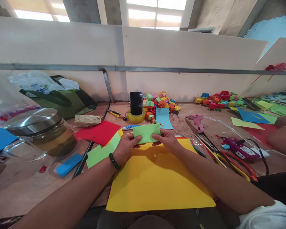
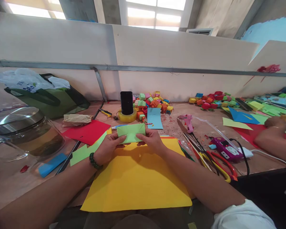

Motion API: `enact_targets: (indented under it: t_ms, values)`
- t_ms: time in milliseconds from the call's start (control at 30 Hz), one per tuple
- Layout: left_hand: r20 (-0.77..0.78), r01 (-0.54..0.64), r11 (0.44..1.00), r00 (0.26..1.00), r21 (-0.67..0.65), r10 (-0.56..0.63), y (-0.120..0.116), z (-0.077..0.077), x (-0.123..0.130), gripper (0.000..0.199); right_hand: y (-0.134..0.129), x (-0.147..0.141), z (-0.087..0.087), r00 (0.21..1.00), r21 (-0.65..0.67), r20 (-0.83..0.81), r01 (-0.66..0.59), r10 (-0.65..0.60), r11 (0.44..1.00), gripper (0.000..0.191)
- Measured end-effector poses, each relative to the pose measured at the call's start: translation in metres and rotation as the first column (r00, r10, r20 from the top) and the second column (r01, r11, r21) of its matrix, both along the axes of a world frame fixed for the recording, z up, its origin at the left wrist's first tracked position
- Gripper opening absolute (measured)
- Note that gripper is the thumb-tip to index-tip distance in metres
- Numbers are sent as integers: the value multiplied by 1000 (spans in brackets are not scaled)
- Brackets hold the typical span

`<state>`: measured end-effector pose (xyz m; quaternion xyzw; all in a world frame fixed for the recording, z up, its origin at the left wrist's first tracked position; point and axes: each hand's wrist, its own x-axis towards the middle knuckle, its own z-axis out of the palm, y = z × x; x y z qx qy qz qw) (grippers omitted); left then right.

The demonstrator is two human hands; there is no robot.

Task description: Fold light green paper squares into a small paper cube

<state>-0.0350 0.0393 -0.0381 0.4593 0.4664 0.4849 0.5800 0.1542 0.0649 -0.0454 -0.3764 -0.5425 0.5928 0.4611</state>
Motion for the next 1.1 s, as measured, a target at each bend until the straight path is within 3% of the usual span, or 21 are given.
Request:
enact_targets:
  t_ms: [267, 467, 667, 900, 1100]
  values:
    - [35, -10, 1000, 999, -21, 10, -2, 4, 0, 50, 3, 2, -4, 1000, 9, 19, -18, 17, 1000, 40]
    - [48, 91, 995, 995, -28, -90, -3, 3, -2, 48, 3, 5, -3, 996, 54, -18, -82, 83, 995, 32]
    - [68, 117, 993, 991, -11, -116, -1, 1, -4, 44, 2, 6, 1, 985, -45, -78, -157, 153, 987, 27]
    - [115, 96, 995, 989, -31, -92, -1, 3, -4, 37, 2, 6, 4, 976, -133, -169, -158, 135, 978, 21]
    - [143, 100, 994, 985, -32, -94, 2, 2, -6, 33, 1, 11, 5, 963, -104, -129, -252, 239, 962, 15]
